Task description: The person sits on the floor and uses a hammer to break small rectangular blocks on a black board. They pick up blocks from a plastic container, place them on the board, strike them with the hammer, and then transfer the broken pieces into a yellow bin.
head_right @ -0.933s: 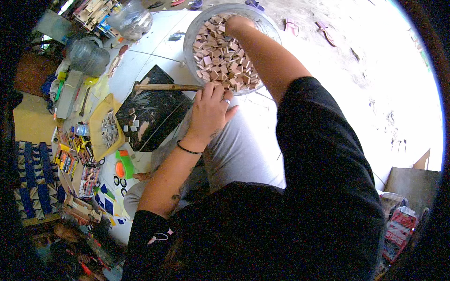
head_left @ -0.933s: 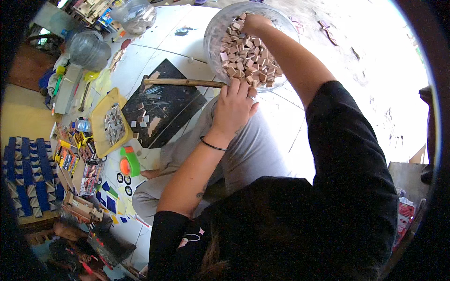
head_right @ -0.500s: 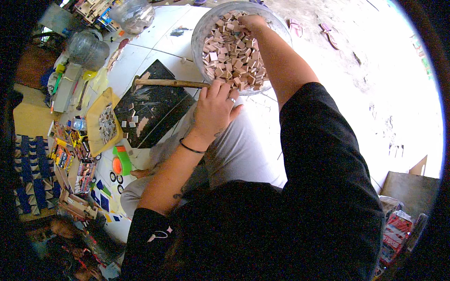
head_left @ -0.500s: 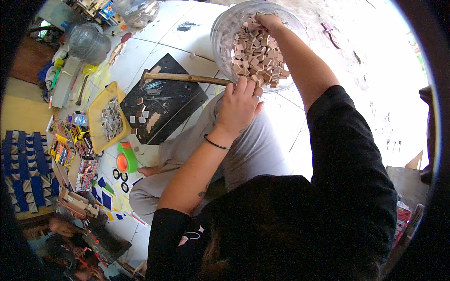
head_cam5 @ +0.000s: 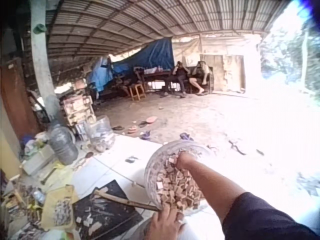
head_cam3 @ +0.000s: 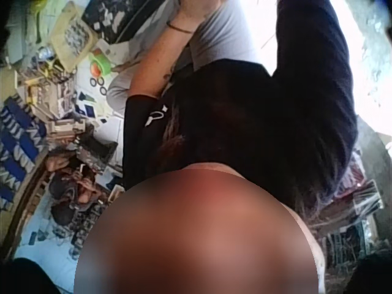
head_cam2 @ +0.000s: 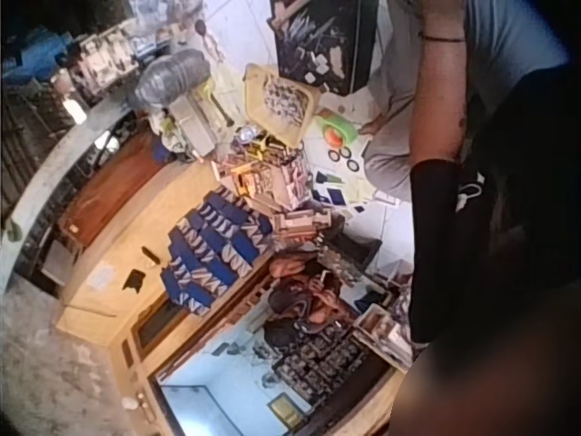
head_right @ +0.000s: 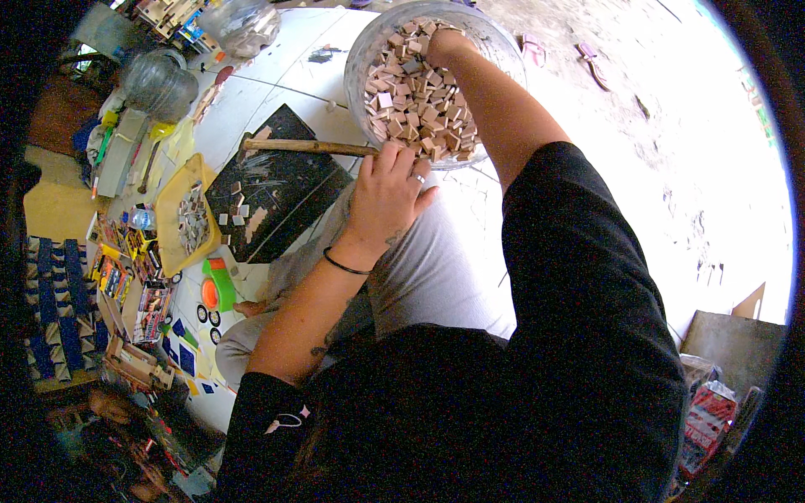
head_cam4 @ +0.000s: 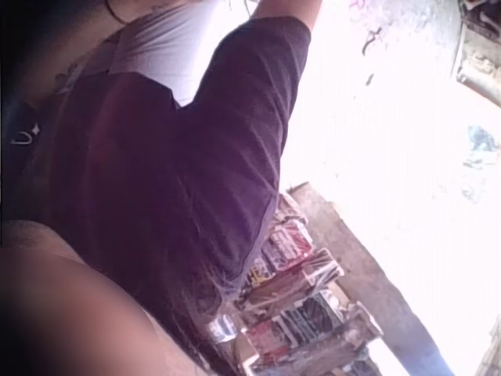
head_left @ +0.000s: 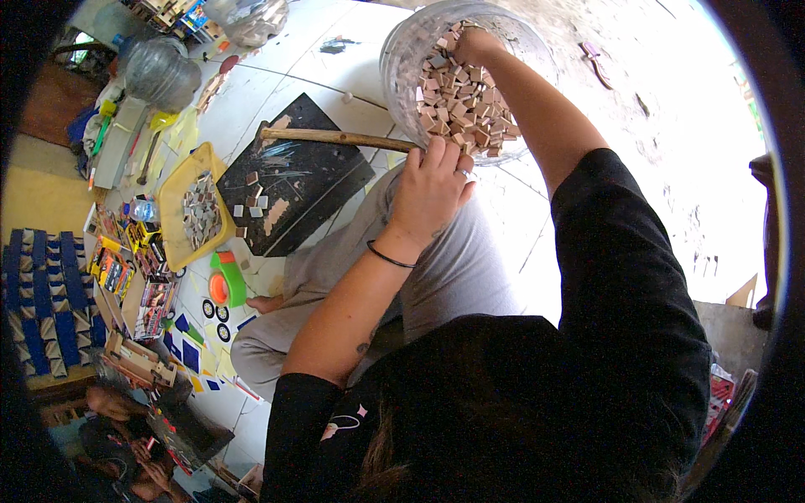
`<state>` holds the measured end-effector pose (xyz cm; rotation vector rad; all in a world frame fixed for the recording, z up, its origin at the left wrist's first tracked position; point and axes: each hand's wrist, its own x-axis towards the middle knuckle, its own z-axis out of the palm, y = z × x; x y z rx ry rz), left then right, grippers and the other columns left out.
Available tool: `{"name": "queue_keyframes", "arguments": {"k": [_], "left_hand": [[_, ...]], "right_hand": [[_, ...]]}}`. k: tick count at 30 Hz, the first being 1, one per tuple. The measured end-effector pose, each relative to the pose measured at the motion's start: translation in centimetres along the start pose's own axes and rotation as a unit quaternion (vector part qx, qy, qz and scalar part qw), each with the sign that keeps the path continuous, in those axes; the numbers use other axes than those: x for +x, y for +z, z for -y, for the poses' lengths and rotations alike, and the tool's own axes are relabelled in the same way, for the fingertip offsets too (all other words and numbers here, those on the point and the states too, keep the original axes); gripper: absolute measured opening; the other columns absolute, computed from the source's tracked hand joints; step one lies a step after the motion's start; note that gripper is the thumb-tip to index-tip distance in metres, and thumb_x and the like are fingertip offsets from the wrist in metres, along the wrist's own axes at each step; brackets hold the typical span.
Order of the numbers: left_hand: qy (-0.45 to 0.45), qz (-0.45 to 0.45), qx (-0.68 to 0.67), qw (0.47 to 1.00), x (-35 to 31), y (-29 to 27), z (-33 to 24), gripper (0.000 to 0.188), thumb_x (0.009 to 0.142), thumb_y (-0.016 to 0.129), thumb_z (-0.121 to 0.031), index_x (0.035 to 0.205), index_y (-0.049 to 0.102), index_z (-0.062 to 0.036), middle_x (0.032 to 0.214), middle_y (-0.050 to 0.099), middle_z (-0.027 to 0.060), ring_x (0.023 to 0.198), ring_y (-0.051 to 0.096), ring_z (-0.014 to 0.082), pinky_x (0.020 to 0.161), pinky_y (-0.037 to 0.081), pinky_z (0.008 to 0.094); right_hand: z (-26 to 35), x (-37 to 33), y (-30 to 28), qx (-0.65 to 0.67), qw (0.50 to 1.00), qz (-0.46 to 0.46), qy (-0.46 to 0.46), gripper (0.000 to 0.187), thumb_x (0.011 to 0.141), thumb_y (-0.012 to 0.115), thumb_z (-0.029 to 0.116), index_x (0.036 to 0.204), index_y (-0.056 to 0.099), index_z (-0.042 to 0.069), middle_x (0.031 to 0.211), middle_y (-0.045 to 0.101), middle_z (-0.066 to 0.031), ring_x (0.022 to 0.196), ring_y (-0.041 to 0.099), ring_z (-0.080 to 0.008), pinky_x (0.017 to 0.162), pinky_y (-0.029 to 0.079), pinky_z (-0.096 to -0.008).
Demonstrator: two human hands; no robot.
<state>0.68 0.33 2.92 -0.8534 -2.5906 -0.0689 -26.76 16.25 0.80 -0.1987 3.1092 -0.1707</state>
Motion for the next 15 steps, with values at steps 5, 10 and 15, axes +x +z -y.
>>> {"name": "queue_keyframes", "arguments": {"k": [5,10,15], "left_hand": [[0.004,-0.006,-0.002,1.000,0.0,0.0,0.1,0.039,0.076,0.064,-0.040,0.098,0.057,-0.0084,0.103,0.053,0.0060,0.106,0.046,0.0232,0.078,0.039,0.0370],[0.003,0.004,-0.014,1.000,0.0,0.2,0.0,0.040,0.075,0.065,-0.039,0.099,0.057,-0.0078,0.107,0.054,0.0063,0.107,0.046,0.0231,0.078,0.039,0.0372],[-0.005,-0.003,-0.023,1.000,-0.1,0.1,0.0,0.041,0.074,0.065,-0.038,0.101,0.057,-0.0075,0.113,0.055,0.0069,0.107,0.046,0.0231,0.079,0.039,0.0374]], "right_hand": [[0.0,-0.7,1.5,0.009,0.995,-0.094,0.012,0.032,0.076,0.063,0.023,0.108,0.068,0.019,0.102,0.067,-0.0143,0.094,0.064,-0.0312,0.084,0.051,-0.0424],[0.2,0.0,1.9,-0.025,0.997,-0.075,0.025,0.032,0.077,0.064,0.023,0.107,0.067,0.016,0.102,0.067,-0.0145,0.093,0.064,-0.0325,0.082,0.051,-0.0436],[0.7,0.6,2.1,-0.028,0.996,-0.080,0.002,0.028,0.077,0.063,0.024,0.101,0.067,0.011,0.099,0.067,-0.0155,0.092,0.064,-0.0337,0.080,0.052,-0.0446]]}}
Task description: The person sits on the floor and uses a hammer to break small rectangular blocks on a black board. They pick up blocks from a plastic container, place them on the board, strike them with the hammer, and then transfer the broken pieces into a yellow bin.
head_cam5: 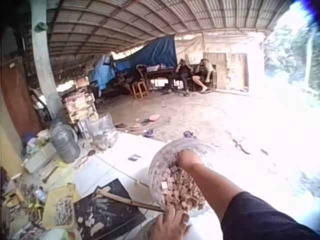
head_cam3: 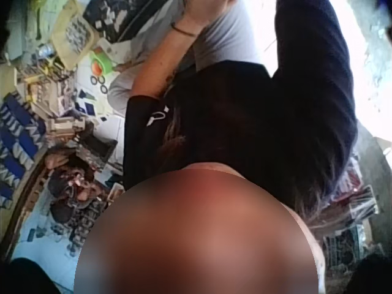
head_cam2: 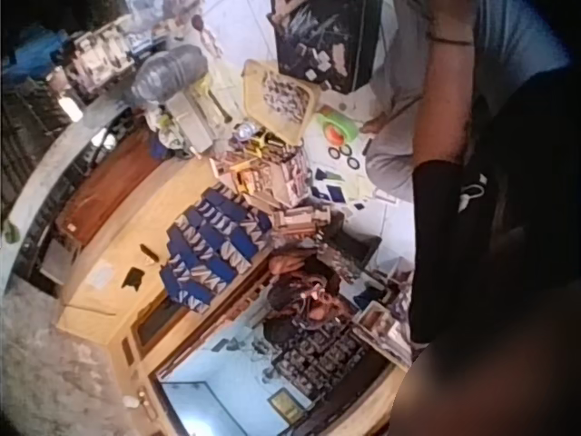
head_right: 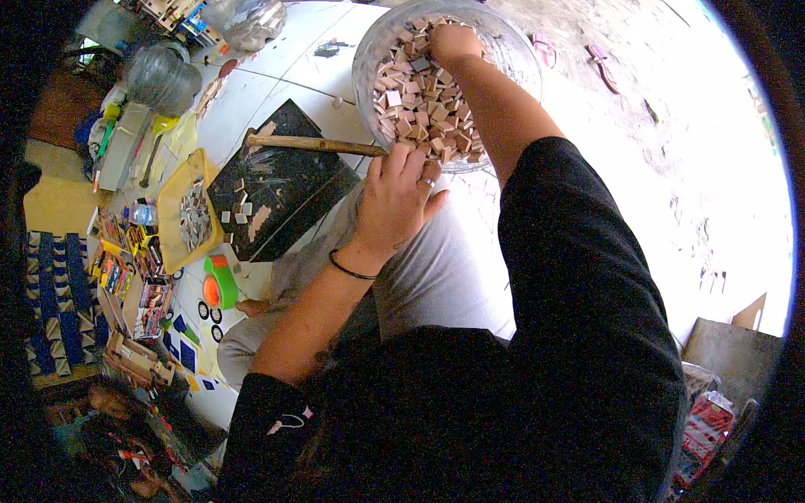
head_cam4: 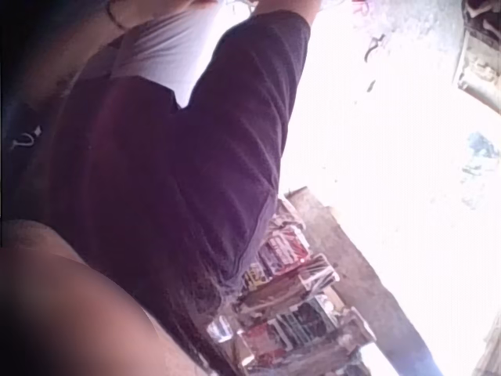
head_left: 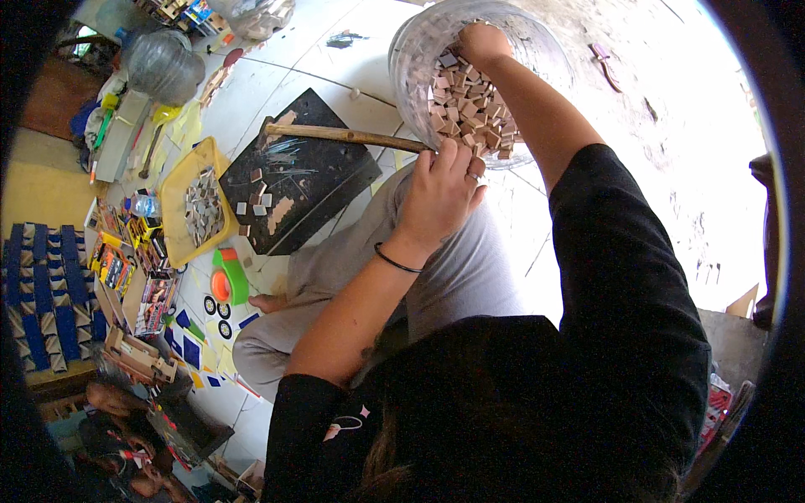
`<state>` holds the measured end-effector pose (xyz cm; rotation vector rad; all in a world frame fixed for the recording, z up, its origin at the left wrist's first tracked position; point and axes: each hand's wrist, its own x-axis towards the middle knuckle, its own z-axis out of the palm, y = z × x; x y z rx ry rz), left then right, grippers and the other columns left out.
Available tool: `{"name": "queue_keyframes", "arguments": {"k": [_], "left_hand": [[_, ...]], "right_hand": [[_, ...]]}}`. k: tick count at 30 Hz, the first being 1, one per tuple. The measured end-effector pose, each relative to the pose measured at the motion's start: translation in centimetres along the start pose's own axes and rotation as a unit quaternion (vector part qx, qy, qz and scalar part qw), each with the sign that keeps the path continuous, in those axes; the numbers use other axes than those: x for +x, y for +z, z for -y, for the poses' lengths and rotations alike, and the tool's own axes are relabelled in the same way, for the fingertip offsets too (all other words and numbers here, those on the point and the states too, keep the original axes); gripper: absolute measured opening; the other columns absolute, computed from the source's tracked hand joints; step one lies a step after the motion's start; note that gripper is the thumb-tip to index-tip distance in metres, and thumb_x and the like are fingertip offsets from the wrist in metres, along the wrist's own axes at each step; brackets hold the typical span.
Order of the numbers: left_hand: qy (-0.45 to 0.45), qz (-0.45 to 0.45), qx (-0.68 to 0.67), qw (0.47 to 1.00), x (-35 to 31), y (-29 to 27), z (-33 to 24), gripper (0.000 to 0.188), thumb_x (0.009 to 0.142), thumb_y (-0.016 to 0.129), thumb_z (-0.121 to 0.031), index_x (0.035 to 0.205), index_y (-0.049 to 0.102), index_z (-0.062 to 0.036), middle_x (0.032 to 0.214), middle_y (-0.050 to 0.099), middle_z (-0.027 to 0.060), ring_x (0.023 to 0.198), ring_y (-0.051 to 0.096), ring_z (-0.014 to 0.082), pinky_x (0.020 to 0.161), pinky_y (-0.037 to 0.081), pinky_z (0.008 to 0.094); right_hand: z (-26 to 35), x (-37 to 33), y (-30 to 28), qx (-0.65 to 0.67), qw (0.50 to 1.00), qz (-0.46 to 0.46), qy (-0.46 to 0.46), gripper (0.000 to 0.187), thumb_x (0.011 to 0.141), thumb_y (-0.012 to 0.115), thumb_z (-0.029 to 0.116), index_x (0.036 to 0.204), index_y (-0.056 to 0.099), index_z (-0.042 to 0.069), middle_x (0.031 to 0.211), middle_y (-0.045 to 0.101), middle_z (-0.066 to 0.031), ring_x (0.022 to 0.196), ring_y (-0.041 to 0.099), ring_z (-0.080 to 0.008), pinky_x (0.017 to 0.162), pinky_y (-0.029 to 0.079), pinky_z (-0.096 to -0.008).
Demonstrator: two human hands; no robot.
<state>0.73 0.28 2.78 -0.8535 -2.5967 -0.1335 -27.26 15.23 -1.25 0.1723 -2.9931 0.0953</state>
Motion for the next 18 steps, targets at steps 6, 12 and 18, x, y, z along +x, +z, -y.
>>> {"name": "queue_keyframes", "arguments": {"k": [6,12,18], "left_hand": [[-0.001,0.005,-0.009,1.000,-0.1,-0.1,0.2,0.044,0.073,0.066,-0.037,0.105,0.058,-0.0076,0.114,0.055,0.0071,0.109,0.046,0.0232,0.081,0.039,0.0376],[0.002,0.001,0.006,1.000,0.0,0.0,0.3,0.043,0.074,0.066,-0.039,0.103,0.059,-0.0082,0.114,0.055,0.0069,0.110,0.046,0.0232,0.082,0.039,0.0376],[0.010,-0.008,0.020,1.000,-0.1,0.1,0.4,0.043,0.075,0.064,-0.041,0.103,0.058,-0.0083,0.105,0.054,0.0065,0.107,0.046,0.0233,0.081,0.039,0.0382]], "right_hand": [[-0.1,-0.7,-0.6,-0.009,0.996,-0.050,-0.075,0.026,0.077,0.061,0.028,0.093,0.068,0.008,0.093,0.067,-0.0166,0.087,0.066,-0.0339,0.076,0.052,-0.0437],[-1.3,-0.1,-1.2,0.272,0.958,-0.044,0.080,0.031,0.081,0.060,0.033,0.091,0.067,0.004,0.090,0.068,-0.0142,0.079,0.068,-0.0284,0.070,0.052,-0.0420],[-1.4,2.1,-1.1,0.544,0.791,0.147,0.240,0.028,0.086,0.055,0.028,0.103,0.064,0.008,0.082,0.066,-0.0098,0.071,0.066,-0.0206,0.062,0.055,-0.0374]]}}
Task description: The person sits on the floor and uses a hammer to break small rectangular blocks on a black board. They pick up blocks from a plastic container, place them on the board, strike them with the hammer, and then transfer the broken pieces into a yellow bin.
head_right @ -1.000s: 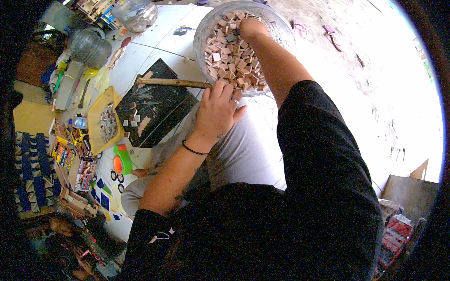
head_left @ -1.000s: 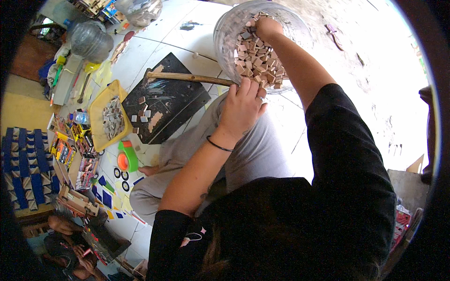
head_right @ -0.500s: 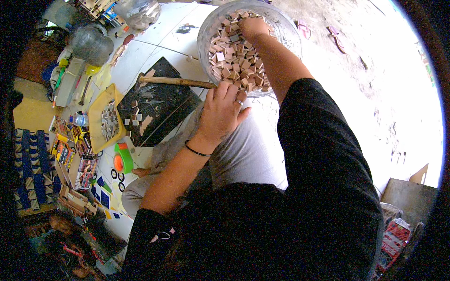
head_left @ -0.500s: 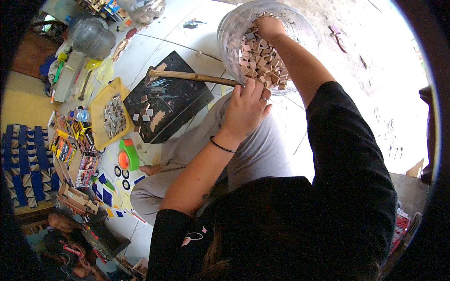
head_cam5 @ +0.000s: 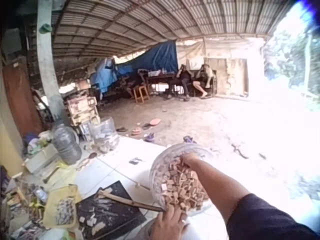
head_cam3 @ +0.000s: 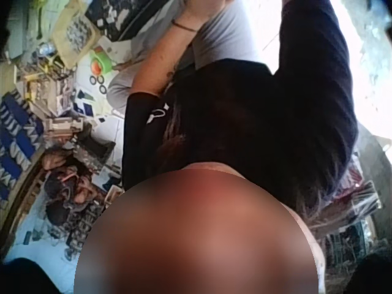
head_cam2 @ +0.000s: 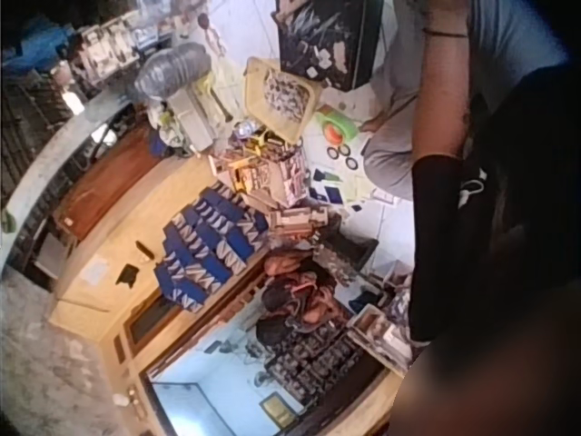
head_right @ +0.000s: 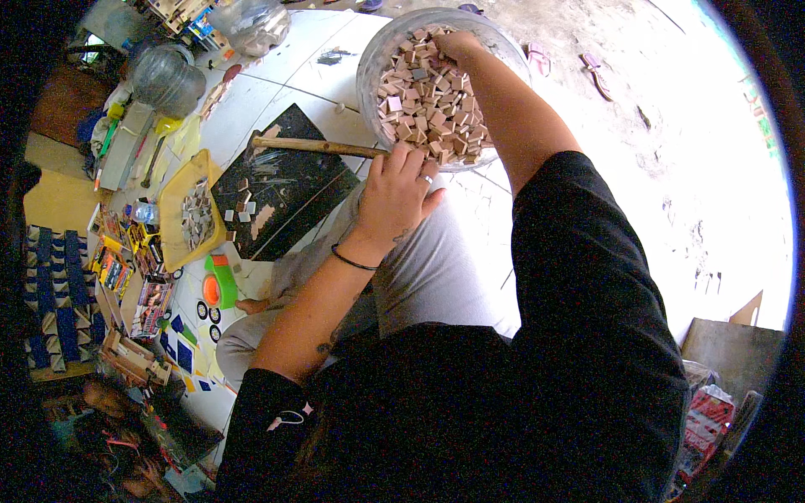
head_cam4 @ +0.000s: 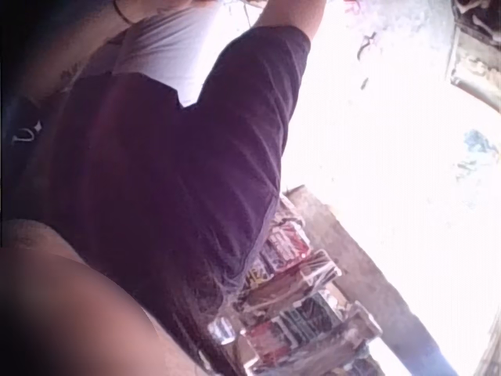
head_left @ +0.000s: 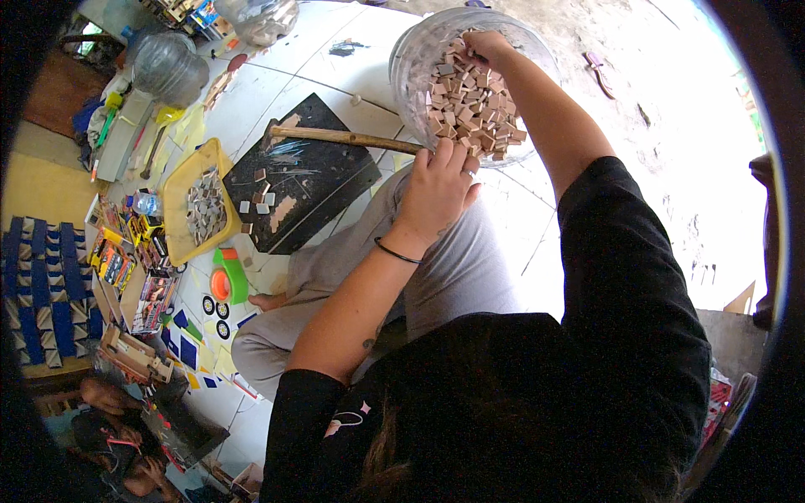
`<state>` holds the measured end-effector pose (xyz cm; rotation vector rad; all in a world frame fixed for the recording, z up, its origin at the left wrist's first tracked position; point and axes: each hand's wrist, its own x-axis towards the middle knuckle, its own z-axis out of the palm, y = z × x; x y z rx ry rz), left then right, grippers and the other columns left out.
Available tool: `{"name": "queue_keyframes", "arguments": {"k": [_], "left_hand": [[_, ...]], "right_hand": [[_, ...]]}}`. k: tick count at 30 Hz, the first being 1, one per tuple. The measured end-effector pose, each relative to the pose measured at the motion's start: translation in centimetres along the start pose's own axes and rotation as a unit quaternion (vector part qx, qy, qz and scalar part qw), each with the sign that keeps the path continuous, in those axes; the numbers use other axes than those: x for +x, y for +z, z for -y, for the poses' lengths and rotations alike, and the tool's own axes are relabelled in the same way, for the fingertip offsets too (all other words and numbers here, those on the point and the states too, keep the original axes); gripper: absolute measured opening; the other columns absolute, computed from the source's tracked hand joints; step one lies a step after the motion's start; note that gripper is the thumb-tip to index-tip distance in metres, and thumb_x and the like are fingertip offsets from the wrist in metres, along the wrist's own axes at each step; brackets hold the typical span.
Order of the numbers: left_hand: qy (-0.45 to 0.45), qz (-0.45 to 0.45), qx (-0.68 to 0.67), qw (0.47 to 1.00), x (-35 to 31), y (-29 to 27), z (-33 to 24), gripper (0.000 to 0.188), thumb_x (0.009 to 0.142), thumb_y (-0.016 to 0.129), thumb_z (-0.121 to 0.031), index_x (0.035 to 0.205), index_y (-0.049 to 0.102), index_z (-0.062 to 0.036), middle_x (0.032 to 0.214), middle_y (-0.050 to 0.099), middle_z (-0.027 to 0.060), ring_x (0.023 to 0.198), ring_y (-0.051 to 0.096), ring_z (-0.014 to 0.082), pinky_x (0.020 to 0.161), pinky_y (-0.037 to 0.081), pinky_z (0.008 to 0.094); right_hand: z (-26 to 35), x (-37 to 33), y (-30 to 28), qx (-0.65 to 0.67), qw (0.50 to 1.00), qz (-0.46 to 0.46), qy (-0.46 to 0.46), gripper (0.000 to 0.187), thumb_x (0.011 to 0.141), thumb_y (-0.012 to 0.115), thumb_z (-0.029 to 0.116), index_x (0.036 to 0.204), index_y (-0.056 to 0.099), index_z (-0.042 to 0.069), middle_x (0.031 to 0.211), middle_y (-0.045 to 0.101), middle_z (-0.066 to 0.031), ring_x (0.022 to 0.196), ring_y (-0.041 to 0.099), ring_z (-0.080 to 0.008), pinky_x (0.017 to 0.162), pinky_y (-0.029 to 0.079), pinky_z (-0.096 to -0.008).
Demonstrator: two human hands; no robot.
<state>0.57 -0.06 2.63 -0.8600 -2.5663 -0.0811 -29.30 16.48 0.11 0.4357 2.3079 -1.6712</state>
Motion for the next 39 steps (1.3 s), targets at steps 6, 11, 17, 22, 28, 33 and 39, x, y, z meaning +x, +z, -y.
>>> {"name": "queue_keyframes", "arguments": {"k": [6,11,17,22,28,33,39], "left_hand": [[-0.009,-0.011,-0.006,1.000,0.0,-0.2,-0.2,0.041,0.076,0.063,-0.041,0.101,0.058,-0.0085,0.102,0.053,0.0065,0.104,0.046,0.0235,0.080,0.039,0.0373],[-0.007,0.000,0.000,1.000,-0.1,-0.3,-0.1,0.041,0.076,0.063,-0.041,0.100,0.058,-0.0084,0.100,0.052,0.0061,0.102,0.046,0.0232,0.079,0.039,0.0372],[-0.008,-0.005,-0.003,1.000,0.1,-0.1,-0.1,0.040,0.075,0.064,-0.040,0.099,0.059,-0.0083,0.101,0.054,0.0058,0.103,0.046,0.0228,0.078,0.039,0.0372],[-0.012,0.009,-0.006,1.000,0.0,-0.1,-0.2,0.039,0.076,0.063,-0.040,0.098,0.059,-0.0083,0.102,0.054,0.0057,0.103,0.046,0.0229,0.080,0.039,0.0375],[-0.009,-0.016,-0.005,1.000,0.0,0.0,-0.2,0.041,0.075,0.063,-0.041,0.100,0.059,-0.0082,0.102,0.054,0.0053,0.103,0.046,0.0224,0.080,0.039,0.0376],[-0.016,-0.018,0.019,1.000,-0.2,0.3,-0.3,0.046,0.075,0.063,-0.042,0.105,0.059,-0.0081,0.103,0.053,0.0054,0.107,0.045,0.0220,0.083,0.038,0.0382],[-0.010,-0.045,0.043,0.998,-0.5,1.1,-0.3,0.046,0.076,0.063,-0.042,0.107,0.059,-0.0076,0.105,0.053,0.0051,0.112,0.043,0.0237,0.086,0.038,0.0390]], "right_hand": [[0.4,-3.1,0.6,-0.566,0.816,0.012,-0.118,0.045,0.081,0.061,0.042,0.109,0.066,0.008,0.105,0.068,-0.0108,0.097,0.065,-0.0278,0.081,0.051,-0.0440],[-0.3,-4.4,1.4,-0.524,0.841,-0.049,-0.127,0.046,0.075,0.064,0.046,0.103,0.069,0.010,0.099,0.068,-0.0103,0.095,0.065,-0.0283,0.081,0.051,-0.0395],[-1.1,-3.1,0.7,0.100,0.993,0.034,-0.061,0.022,0.074,0.066,0.027,0.080,0.063,0.005,0.078,0.065,-0.0099,0.062,0.065,-0.0166,0.047,0.043,-0.0290],[-0.7,-2.3,0.9,0.007,0.996,0.063,-0.058,0.023,0.076,0.067,0.028,0.085,0.065,0.007,0.076,0.064,-0.0078,0.065,0.066,-0.0152,0.038,0.038,-0.0280],[-1.0,-3.8,3.3,-0.468,0.847,-0.081,-0.241,0.042,0.075,0.066,0.040,0.103,0.068,0.009,0.094,0.068,-0.0153,0.083,0.067,-0.0298,0.075,0.054,-0.0413],[0.0,-5.9,4.1,-0.461,0.849,-0.112,-0.233,0.039,0.071,0.066,0.035,0.094,0.069,0.003,0.095,0.068,-0.0190,0.088,0.067,-0.0316,0.077,0.053,-0.0420],[2.0,-13.0,0.2,0.301,0.946,0.113,-0.034,0.018,0.089,0.055,0.026,0.087,0.056,0.008,0.069,0.057,-0.0056,0.049,0.045,-0.0110,0.039,0.030,-0.0219]]}}
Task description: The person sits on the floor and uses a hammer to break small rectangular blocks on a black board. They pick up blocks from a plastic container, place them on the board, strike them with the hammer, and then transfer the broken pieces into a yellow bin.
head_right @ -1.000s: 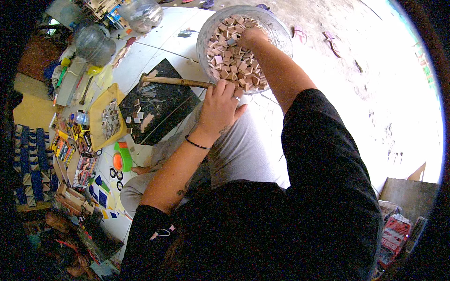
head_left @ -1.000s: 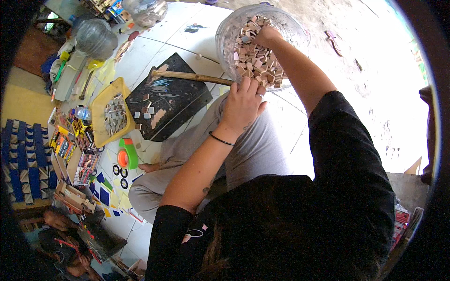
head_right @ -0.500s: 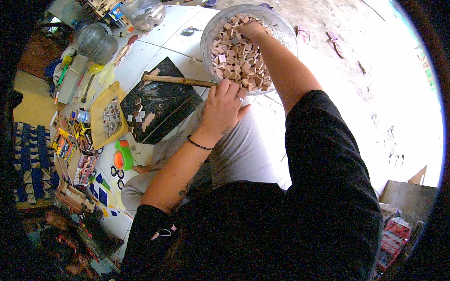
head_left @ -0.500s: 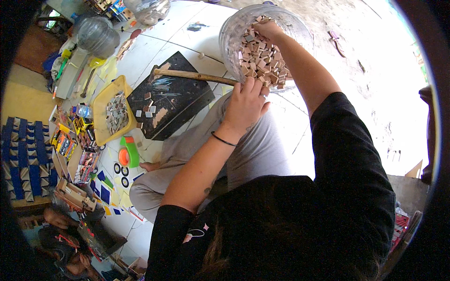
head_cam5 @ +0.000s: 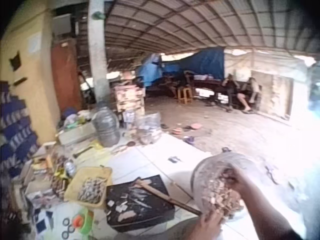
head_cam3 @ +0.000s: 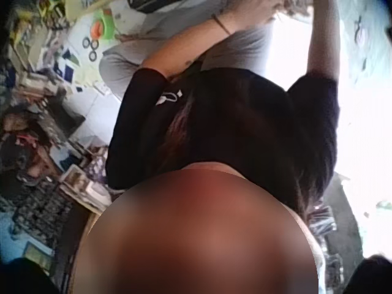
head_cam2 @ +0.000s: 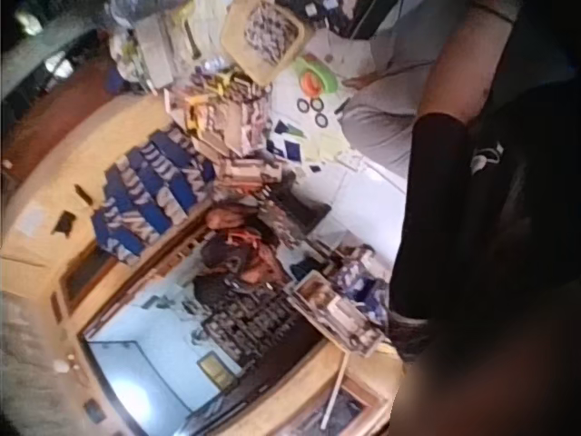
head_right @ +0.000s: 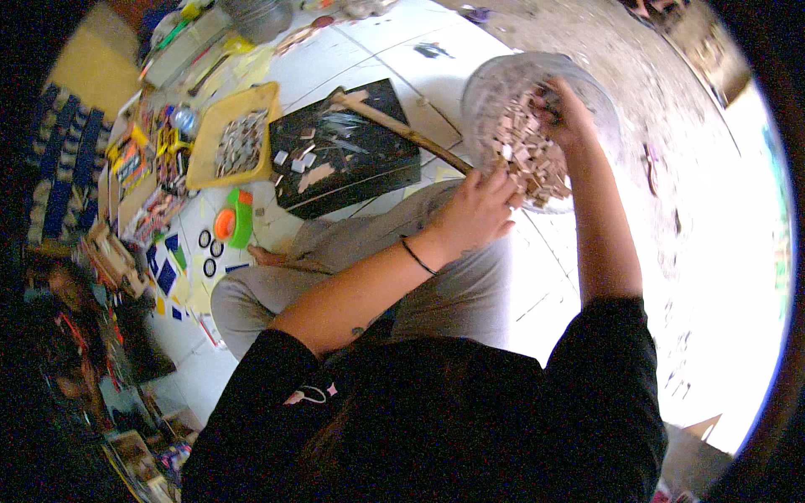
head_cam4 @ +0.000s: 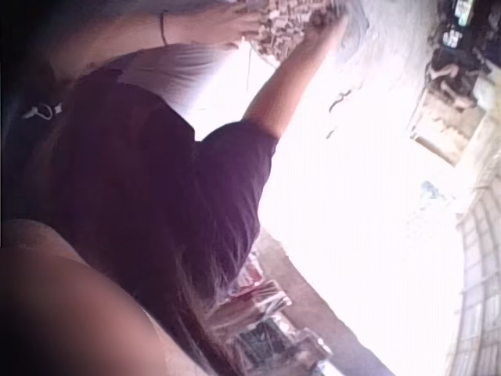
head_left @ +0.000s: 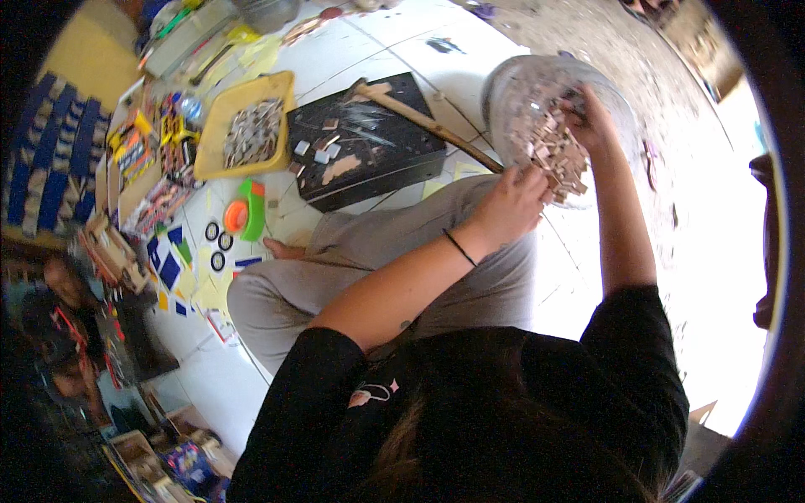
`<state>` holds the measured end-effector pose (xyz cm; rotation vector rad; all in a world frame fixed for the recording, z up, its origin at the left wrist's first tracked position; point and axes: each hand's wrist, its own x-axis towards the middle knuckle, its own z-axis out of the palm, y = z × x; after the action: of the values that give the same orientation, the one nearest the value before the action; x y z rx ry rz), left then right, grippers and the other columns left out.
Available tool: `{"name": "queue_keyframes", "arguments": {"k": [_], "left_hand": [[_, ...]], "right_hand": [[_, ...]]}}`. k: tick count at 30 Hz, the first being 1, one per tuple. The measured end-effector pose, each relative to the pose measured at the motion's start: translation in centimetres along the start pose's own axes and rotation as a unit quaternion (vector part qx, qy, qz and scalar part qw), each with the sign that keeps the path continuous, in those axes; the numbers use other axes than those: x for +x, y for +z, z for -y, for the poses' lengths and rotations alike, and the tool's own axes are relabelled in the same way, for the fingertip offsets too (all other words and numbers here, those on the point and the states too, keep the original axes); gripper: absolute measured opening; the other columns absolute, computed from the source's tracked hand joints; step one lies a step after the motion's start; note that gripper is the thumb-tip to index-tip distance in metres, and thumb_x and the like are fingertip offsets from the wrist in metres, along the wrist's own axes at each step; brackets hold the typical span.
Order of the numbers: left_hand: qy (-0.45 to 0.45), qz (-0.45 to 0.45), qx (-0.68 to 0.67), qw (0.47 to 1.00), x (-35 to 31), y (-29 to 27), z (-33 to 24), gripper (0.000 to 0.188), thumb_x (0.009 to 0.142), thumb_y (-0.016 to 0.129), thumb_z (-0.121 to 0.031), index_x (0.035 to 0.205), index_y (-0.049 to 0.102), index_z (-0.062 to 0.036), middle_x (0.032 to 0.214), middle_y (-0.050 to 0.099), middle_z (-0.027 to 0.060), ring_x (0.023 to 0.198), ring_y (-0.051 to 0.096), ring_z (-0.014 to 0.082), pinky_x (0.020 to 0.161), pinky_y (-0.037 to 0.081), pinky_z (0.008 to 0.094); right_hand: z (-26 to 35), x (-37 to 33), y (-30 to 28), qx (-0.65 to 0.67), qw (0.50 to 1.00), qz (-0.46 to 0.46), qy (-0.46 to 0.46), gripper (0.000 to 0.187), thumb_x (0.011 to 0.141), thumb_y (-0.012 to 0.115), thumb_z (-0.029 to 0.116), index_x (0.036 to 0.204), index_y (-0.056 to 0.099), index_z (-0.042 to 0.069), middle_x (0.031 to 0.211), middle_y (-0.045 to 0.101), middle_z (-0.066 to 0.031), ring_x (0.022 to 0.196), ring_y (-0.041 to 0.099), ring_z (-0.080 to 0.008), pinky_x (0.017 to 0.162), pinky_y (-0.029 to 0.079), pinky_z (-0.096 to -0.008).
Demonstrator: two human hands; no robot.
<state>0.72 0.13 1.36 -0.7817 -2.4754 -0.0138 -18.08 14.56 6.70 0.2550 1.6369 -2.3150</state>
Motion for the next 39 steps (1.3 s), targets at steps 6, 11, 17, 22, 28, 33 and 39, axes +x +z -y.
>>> {"name": "queue_keyframes", "arguments": {"k": [6,11,17,22,28,33,39], "left_hand": [[-0.013,-0.047,-0.026,0.998,-0.3,1.3,-0.3,0.043,0.074,0.063,-0.042,0.100,0.060,-0.0080,0.108,0.053,0.0047,0.113,0.041,0.0229,0.086,0.037,0.0409],[-0.033,-0.175,-0.119,0.977,-0.1,3.1,-0.4,0.030,0.083,0.052,-0.028,0.102,0.059,-0.0044,0.114,0.056,0.0132,0.114,0.047,0.0289,0.090,0.038,0.0440],[-0.083,-0.174,-0.424,0.885,-0.1,6.2,-1.7,0.029,0.092,0.045,-0.023,0.111,0.056,-0.0032,0.123,0.054,0.0151,0.116,0.049,0.0258,0.098,0.036,0.0359],[-0.076,-0.172,-0.462,0.867,-0.1,6.5,-2.7,0.029,0.091,0.046,-0.022,0.109,0.057,-0.0030,0.121,0.054,0.0149,0.114,0.049,0.0258,0.096,0.037,0.0366],[-0.067,-0.183,-0.474,0.859,0.4,6.0,-2.9,0.028,0.090,0.047,-0.022,0.108,0.058,-0.0028,0.119,0.054,0.0147,0.112,0.050,0.0258,0.095,0.038,0.0373],[-0.063,-0.189,-0.477,0.856,0.9,6.1,-2.6,0.028,0.089,0.048,-0.021,0.107,0.059,-0.0026,0.117,0.055,0.0145,0.110,0.051,0.0258,0.094,0.038,0.0380],[-0.071,-0.184,-0.473,0.859,1.1,5.8,-2.0,0.027,0.087,0.049,-0.020,0.105,0.060,-0.0024,0.114,0.055,0.0143,0.108,0.052,0.0258,0.092,0.039,0.0388]], "right_hand": [[0.8,-13.8,5.0,0.098,0.973,0.193,-0.075,0.032,0.087,0.050,0.011,0.117,0.049,-0.001,0.104,0.059,-0.0133,0.079,0.063,-0.0140,0.044,0.040,-0.0152],[-2.9,-12.7,16.7,0.007,0.908,0.414,0.067,0.031,0.085,0.053,0.013,0.113,0.056,0.000,0.094,0.061,-0.0100,0.070,0.057,-0.0116,0.044,0.035,-0.0185],[-13.9,-4.3,29.5,-0.316,0.880,0.341,0.093,0.019,0.078,0.067,0.022,0.085,0.065,0.005,0.074,0.062,-0.0044,0.057,0.057,-0.0135,0.044,0.042,-0.0260],[-20.5,1.3,34.3,-0.608,0.683,0.389,-0.109,0.046,0.071,0.069,0.047,0.062,0.066,0.002,0.057,0.061,-0.0134,0.048,0.060,-0.0200,0.049,0.049,-0.0319],[-22.1,3.3,36.7,-0.723,0.541,0.383,-0.193,0.050,0.079,0.060,0.050,0.078,0.070,0.000,0.078,0.067,-0.0183,0.068,0.066,-0.0289,0.069,0.053,-0.0386],[-19.5,1.6,36.6,-0.691,0.536,0.447,-0.192,0.037,0.091,0.048,0.032,0.111,0.058,0.003,0.091,0.066,-0.0207,0.086,0.065,-0.0342,0.080,0.050,-0.0459],[-19.5,-2.3,35.3,-0.661,0.488,0.363,-0.439,0.038,0.086,0.052,0.027,0.115,0.056,0.004,0.107,0.063,-0.0185,0.101,0.061,-0.0335,0.083,0.050,-0.0454]]}}
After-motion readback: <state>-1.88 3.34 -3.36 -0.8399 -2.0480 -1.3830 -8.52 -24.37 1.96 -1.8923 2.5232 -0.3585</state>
